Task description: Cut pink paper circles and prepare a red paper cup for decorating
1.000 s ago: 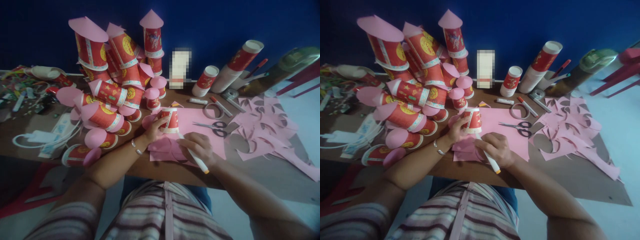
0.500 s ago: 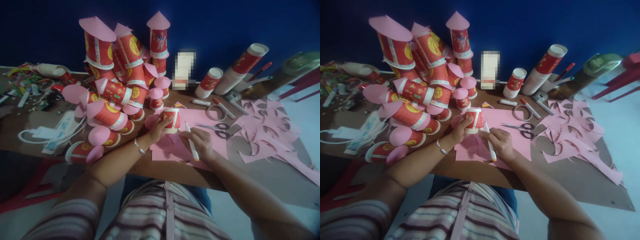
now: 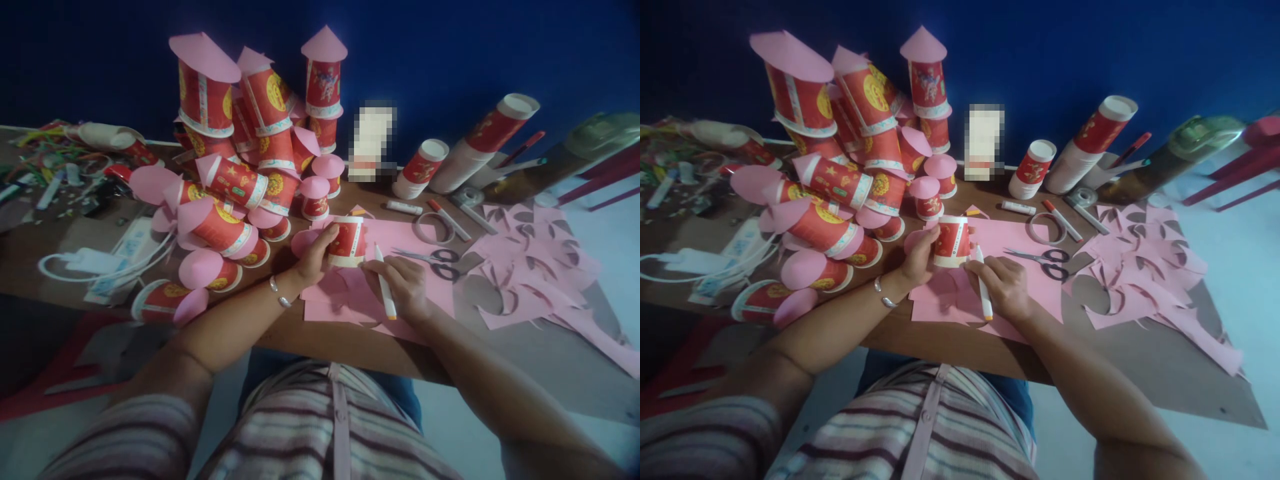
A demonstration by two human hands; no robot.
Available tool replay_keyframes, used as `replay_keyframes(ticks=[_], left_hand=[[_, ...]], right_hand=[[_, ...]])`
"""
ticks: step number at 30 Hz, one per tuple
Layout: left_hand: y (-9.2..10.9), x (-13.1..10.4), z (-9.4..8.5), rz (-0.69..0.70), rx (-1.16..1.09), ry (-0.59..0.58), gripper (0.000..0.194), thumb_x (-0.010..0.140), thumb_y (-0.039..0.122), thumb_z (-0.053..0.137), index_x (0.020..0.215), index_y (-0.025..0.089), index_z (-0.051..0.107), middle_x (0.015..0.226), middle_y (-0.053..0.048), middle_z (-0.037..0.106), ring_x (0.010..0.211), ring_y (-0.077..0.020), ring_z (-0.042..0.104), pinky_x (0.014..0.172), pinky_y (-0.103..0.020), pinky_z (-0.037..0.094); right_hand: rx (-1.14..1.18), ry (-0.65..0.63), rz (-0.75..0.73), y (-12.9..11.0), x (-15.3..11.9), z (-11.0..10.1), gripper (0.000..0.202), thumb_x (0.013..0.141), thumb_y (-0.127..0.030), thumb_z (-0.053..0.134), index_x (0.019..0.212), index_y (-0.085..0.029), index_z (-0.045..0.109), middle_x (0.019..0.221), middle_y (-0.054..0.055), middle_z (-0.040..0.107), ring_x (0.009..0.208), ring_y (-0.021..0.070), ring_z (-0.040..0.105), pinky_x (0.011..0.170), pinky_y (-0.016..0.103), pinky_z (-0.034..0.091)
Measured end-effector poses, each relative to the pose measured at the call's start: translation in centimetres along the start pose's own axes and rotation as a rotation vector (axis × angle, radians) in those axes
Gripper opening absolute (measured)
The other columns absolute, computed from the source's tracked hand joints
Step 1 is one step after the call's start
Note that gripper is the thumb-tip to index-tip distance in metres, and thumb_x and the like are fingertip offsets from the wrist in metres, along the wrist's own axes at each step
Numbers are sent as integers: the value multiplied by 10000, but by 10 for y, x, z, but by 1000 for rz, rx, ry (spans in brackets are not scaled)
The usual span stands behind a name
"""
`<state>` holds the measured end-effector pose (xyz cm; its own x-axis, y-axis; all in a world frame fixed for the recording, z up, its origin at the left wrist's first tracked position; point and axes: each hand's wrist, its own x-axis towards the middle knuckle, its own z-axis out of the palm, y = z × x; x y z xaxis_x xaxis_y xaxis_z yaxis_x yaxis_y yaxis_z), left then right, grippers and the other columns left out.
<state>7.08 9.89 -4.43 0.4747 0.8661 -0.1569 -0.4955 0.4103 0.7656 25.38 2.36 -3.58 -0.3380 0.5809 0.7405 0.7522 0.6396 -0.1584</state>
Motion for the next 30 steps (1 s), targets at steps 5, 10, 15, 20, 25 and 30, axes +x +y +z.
replay_keyframes(ticks=[5, 10, 15, 20, 25, 30], left_hand=[[1, 2, -1, 31, -37, -28, 421, 758, 496, 788, 1011, 169, 711, 932, -75, 772, 949, -250, 737, 784, -354, 570], [-4, 4, -7, 103, 13, 52, 328, 758, 439, 814, 920, 184, 684, 805, -21, 717, 749, -191, 701, 676, -317, 541], [-4, 4, -7, 93, -20, 44, 299, 760, 388, 826, 917, 193, 663, 812, 3, 697, 732, -166, 683, 682, -310, 548], [-5, 4, -6, 88, -45, 2, 262, 782, 346, 814, 938, 204, 658, 856, 8, 707, 789, -160, 699, 750, -318, 572], [-6, 4, -6, 78, 15, 1, 304, 781, 378, 813, 982, 208, 660, 863, -1, 711, 798, -162, 695, 763, -319, 562], [-6, 1, -4, 56, 58, 10, 377, 773, 382, 813, 1063, 218, 638, 897, 4, 705, 837, -176, 708, 756, -318, 578]], right_hand=[[39, 25, 55, 3, -1, 2, 124, 934, -134, 671, 1028, -208, 700, 669, -24, 630, 539, 115, 549, 544, 252, 396], [84, 39, 64, 5, -3, 2, 356, 954, -133, 632, 1306, -185, 646, 780, 16, 711, 586, 131, 617, 580, 252, 475], [80, 58, 8, -3, -1, -5, 309, 965, -156, 612, 1270, -172, 658, 822, 42, 699, 639, 146, 630, 575, 256, 486], [152, 107, 45, -12, 2, -6, 156, 945, -181, 637, 1100, -187, 627, 750, 4, 687, 604, 138, 639, 552, 249, 500], [216, 128, 18, -16, 8, -7, 140, 911, -132, 670, 992, -207, 584, 719, -9, 693, 598, 129, 668, 541, 230, 519], [236, 138, -18, -20, 11, -9, 176, 893, -95, 700, 1001, -189, 598, 707, -5, 692, 592, 135, 672, 538, 239, 537]])
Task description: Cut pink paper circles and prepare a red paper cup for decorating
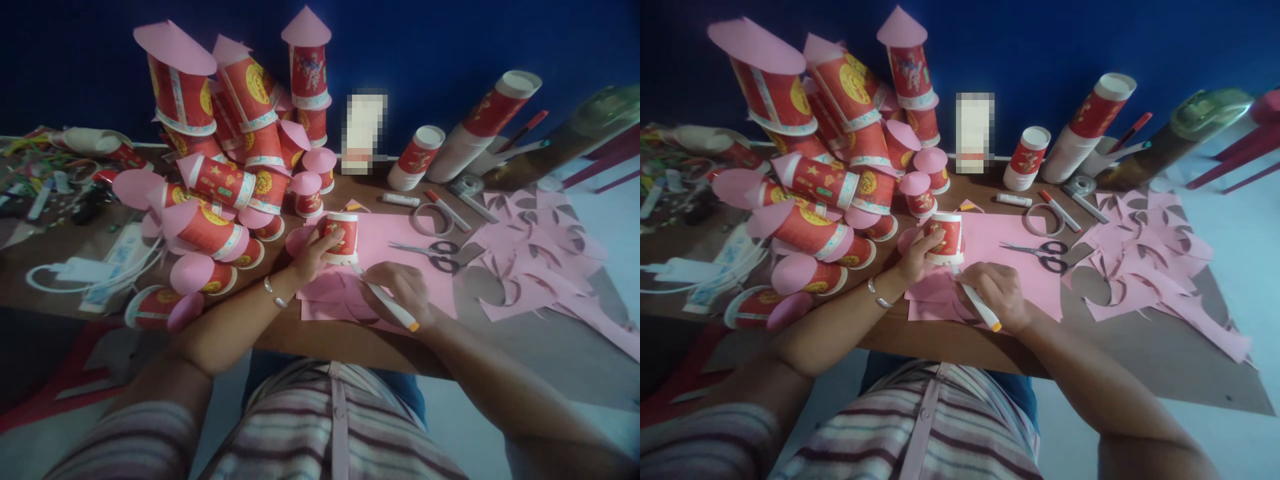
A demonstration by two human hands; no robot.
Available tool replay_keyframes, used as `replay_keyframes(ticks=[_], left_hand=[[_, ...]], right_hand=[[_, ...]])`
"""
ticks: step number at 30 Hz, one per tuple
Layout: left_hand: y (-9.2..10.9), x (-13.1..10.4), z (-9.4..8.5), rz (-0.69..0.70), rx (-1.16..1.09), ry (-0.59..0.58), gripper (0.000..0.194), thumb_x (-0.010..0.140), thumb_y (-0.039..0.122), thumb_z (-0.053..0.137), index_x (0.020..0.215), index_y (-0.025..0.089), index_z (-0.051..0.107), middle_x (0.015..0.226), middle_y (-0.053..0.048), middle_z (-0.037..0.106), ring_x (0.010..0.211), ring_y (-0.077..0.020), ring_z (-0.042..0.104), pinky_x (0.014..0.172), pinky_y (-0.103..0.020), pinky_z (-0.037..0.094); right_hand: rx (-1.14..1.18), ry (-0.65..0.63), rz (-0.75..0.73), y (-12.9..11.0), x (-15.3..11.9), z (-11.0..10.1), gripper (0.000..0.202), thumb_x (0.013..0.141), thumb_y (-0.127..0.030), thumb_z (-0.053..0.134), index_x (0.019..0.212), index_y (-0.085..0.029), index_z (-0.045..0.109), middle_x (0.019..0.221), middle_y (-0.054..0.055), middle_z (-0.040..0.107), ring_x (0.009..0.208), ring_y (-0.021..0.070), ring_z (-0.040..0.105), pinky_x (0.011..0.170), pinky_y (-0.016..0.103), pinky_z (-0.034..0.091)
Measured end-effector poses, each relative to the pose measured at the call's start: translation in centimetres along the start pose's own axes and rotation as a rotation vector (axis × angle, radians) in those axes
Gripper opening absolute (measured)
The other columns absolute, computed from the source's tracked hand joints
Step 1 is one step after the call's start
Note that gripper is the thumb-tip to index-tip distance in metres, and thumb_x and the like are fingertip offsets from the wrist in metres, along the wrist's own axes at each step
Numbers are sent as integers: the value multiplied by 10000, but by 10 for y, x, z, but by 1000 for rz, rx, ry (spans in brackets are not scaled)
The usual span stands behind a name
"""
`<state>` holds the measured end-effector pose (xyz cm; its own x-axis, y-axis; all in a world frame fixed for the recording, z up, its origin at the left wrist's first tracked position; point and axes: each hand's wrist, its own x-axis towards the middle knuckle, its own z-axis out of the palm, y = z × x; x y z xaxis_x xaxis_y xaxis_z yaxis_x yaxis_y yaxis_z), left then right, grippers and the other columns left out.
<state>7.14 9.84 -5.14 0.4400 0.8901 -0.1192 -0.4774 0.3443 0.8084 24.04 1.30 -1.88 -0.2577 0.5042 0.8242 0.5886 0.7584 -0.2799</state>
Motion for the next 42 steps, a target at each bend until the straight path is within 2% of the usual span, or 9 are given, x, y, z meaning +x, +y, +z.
replay_keyframes(ticks=[6, 17, 24, 27, 34, 42], left_hand=[[1, -2, 1, -3, 45, 5, 371, 781, 383, 807, 1056, 221, 619, 911, 2, 700, 879, -197, 711, 750, -343, 601], [1, -2, 2, -2, 49, 3, 371, 778, 397, 812, 1033, 211, 618, 901, -8, 699, 887, -206, 714, 755, -337, 588], [1, -3, 3, 12, 53, 11, 368, 768, 400, 818, 1013, 212, 617, 807, 21, 666, 749, -160, 678, 685, -303, 563], [0, -3, 3, 11, 67, -3, 350, 783, 398, 810, 1017, 217, 622, 841, 15, 678, 716, -144, 658, 658, -285, 542], [-2, -2, 2, 32, 94, -51, 334, 816, 382, 795, 1052, 218, 625, 890, 8, 684, 778, -159, 672, 722, -307, 556], [-2, -3, 1, 24, 111, -44, 378, 799, 397, 802, 1067, 213, 609, 896, 1, 692, 759, -160, 678, 686, -303, 554]], right_hand=[[22, -25, -47, -2, 0, 1, 217, 882, -63, 698, 1019, -190, 586, 705, -10, 682, 586, 135, 665, 548, 250, 557], [1, -62, -37, -3, 1, 0, 201, 903, -67, 672, 997, -212, 568, 692, -32, 662, 575, 120, 648, 536, 243, 535], [-16, -99, -15, -3, 0, 1, 200, 909, -61, 670, 988, -210, 562, 704, -29, 667, 574, 112, 634, 542, 238, 518], [-21, -108, -9, -2, 0, 1, 192, 915, -69, 669, 999, -205, 562, 722, -16, 682, 588, 114, 644, 548, 235, 518], [-12, -147, 0, -1, 1, 0, 160, 927, -88, 652, 995, -209, 572, 734, -14, 695, 589, 110, 653, 551, 229, 509], [33, -92, -43, -2, -2, 0, 193, 903, -81, 666, 1016, -203, 570, 715, -13, 681, 600, 128, 660, 551, 248, 532]])
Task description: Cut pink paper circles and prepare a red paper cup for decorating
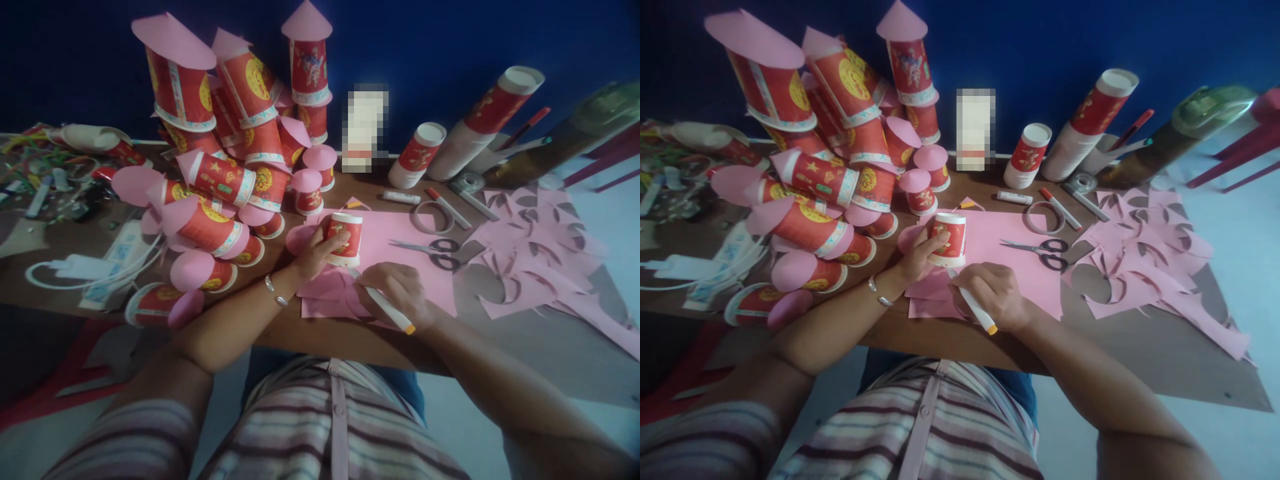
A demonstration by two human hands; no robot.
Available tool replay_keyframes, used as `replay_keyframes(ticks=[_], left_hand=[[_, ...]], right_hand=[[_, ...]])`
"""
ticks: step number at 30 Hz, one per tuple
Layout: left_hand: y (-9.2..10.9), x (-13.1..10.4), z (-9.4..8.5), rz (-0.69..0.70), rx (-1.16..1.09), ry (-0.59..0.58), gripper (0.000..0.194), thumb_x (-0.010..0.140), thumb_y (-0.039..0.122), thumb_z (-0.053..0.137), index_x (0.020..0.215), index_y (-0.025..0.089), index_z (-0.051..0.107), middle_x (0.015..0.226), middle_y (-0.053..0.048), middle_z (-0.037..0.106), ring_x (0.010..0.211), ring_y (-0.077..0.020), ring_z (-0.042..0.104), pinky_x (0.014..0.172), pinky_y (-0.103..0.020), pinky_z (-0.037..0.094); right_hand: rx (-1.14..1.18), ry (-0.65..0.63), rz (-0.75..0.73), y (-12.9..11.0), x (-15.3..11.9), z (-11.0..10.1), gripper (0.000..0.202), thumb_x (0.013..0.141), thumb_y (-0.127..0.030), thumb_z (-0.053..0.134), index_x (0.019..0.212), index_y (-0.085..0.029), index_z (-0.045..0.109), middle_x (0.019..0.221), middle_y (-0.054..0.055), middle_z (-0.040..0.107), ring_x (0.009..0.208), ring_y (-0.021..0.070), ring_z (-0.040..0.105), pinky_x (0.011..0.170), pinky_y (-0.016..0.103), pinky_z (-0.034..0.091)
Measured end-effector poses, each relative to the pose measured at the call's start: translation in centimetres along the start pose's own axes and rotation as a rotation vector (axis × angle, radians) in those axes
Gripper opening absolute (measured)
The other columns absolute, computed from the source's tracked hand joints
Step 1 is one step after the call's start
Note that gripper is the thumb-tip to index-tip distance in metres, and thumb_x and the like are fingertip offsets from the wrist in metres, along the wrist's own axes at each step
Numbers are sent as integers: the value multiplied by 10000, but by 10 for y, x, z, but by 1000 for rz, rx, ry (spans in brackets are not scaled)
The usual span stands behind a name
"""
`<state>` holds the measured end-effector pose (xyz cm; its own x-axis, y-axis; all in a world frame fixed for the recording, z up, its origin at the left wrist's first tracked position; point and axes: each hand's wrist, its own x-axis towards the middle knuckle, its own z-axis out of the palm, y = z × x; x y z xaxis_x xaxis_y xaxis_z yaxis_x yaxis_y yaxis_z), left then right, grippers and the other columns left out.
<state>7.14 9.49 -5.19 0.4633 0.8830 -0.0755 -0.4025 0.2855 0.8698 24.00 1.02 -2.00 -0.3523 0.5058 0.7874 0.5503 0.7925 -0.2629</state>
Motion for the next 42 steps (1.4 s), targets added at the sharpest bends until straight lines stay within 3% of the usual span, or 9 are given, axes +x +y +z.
replay_keyframes(ticks=[23, 42], left_hand=[[-1, 1, -3, -6, -31, -40, 343, 821, 377, 795, 1083, 234, 627, 895, 7, 690, 782, -181, 702, 713, -335, 605], [4, 0, 1, -32, -32, 17, 401, 773, 426, 812, 1056, 212, 625, 907, -13, 703, 808, -186, 699, 709, -319, 573]], right_hand=[[-50, -26, 58, 2, 3, -1, 158, 913, -75, 638, 975, -204, 571, 718, -14, 679, 572, 111, 629, 545, 229, 494], [4, -5, 2, 0, 1, -2, 216, 867, -54, 672, 1000, -202, 588, 712, -11, 679, 603, 143, 658, 560, 264, 544]])
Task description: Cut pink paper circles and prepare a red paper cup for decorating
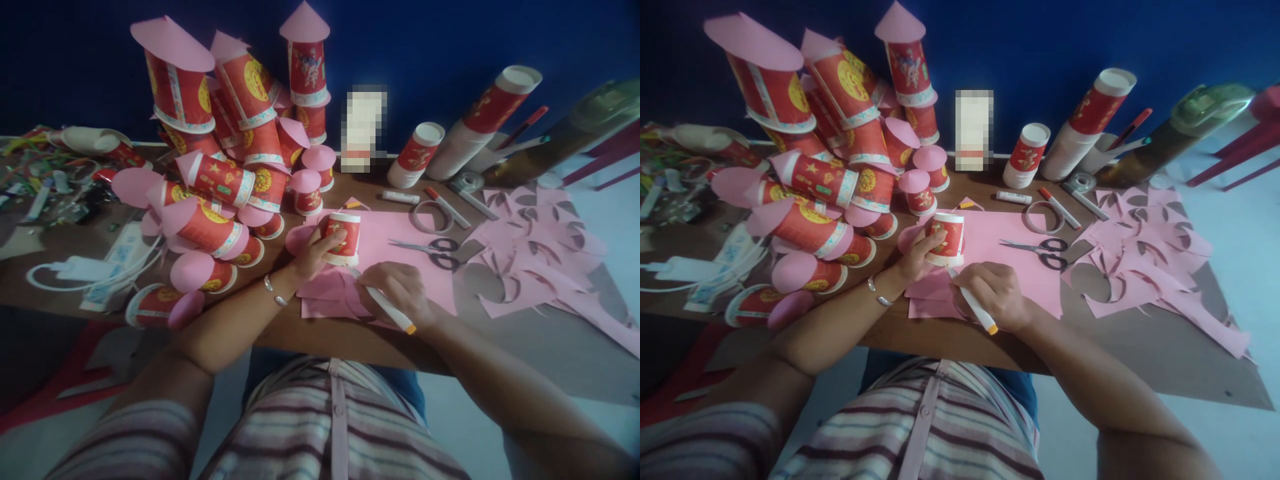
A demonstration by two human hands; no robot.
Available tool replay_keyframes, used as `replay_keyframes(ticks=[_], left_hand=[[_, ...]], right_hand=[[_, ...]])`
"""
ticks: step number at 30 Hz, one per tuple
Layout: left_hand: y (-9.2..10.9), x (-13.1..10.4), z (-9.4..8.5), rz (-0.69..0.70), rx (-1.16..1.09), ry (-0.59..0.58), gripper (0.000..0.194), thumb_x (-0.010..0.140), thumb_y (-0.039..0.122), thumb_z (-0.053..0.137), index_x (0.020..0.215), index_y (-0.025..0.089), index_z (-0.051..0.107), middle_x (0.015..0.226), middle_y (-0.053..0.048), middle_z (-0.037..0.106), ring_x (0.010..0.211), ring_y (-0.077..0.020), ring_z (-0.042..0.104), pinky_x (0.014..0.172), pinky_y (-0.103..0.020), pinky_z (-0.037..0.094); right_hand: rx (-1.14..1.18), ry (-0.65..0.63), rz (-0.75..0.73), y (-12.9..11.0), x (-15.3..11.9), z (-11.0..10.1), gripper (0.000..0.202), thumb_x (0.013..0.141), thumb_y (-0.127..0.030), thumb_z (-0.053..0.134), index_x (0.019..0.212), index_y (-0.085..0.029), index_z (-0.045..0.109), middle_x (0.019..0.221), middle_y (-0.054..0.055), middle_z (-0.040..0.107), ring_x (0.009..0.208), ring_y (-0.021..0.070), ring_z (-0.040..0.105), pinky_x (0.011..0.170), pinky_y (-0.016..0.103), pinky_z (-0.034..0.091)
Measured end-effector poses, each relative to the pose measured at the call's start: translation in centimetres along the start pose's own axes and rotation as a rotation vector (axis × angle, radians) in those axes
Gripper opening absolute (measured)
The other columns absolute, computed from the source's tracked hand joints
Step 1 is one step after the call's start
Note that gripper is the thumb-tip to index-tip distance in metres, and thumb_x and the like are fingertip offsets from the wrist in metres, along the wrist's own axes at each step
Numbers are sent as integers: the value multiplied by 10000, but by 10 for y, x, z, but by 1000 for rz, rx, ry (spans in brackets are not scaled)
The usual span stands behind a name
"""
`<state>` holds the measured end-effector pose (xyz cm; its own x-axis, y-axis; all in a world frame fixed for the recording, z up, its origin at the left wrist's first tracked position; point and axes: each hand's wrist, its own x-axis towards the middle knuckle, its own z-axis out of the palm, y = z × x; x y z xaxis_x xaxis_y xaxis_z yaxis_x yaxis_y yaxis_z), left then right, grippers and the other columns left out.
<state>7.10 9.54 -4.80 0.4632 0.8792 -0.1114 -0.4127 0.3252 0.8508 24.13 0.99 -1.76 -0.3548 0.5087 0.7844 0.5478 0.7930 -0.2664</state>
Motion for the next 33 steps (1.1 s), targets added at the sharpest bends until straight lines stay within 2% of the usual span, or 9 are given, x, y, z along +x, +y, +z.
replay_keyframes(ticks=[11, 17, 25, 33], left_hand=[[-4, 1, -4, 7, 2, -6, 414, 776, 435, 805, 1100, 228, 652, 948, -20, 729, 852, -200, 723, 736, -323, 576], [-3, 1, -2, 17, -2, -7, 385, 777, 425, 809, 1057, 225, 636, 919, -12, 717, 840, -198, 720, 748, -340, 586], [-2, 1, -3, 24, -33, -30, 357, 810, 386, 786, 1093, 229, 635, 925, -9, 716, 815, -181, 711, 728, -326, 579], [-4, 3, -4, 14, -35, 12, 385, 768, 418, 811, 1049, 222, 635, 912, -9, 718, 817, -181, 701, 750, -319, 576]], right_hand=[[-44, 19, 25, -1, 3, 2, 206, 881, -59, 669, 990, -209, 580, 711, -23, 679, 581, 124, 648, 553, 246, 520], [-56, 3, 36, 2, 3, 1, 188, 898, -64, 651, 981, -211, 567, 719, -15, 678, 578, 117, 629, 546, 233, 502], [-73, 9, 71, 3, 2, -2, 198, 866, -35, 653, 935, -199, 567, 697, -11, 656, 538, 122, 594, 508, 244, 461], [-31, 33, 23, 0, 3, -2, 218, 861, -33, 662, 956, -204, 566, 685, -19, 649, 554, 130, 604, 536, 260, 504]])
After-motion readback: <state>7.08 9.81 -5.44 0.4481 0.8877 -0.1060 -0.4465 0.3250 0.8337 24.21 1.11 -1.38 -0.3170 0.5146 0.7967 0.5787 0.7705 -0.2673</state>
